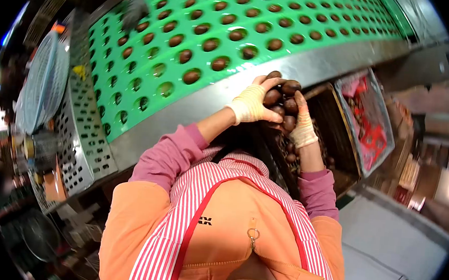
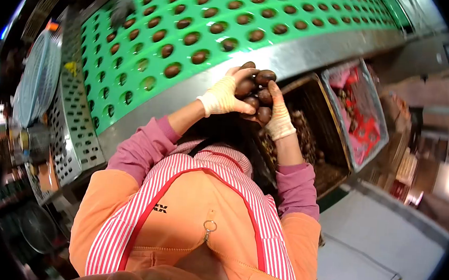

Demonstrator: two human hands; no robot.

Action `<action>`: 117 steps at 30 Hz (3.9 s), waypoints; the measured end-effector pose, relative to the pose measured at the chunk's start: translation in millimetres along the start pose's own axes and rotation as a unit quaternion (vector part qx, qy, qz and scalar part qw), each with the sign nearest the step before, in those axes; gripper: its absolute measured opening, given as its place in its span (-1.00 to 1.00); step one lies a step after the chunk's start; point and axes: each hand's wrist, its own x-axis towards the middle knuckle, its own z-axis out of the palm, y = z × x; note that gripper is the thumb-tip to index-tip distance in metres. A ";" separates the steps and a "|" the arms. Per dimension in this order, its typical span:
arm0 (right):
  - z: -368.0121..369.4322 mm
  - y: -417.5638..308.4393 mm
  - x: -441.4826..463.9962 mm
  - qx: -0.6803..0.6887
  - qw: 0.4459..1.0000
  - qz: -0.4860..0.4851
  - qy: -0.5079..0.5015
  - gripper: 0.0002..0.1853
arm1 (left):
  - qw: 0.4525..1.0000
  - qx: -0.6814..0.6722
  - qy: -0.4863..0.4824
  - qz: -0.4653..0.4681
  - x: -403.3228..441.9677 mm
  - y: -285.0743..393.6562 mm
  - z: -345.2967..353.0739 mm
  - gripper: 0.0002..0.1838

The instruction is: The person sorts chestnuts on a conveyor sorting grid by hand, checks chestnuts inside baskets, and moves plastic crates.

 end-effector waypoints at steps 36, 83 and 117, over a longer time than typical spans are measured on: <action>336.1 113.0 292.3 -0.889 0.349 -0.256 -0.147 -0.51 | 0.780 0.095 0.576 -0.225 -247.9 -190.8 -232.2 -0.53; 135.2 126.6 156.8 -0.610 0.607 -0.509 -0.033 -0.61 | 0.691 0.449 0.360 -0.437 -197.5 -176.1 -255.4 -0.43; 129.3 130.6 160.9 -0.618 0.633 -0.465 0.022 -0.68 | 0.758 0.403 0.207 -0.469 -220.7 -155.5 -273.4 -0.44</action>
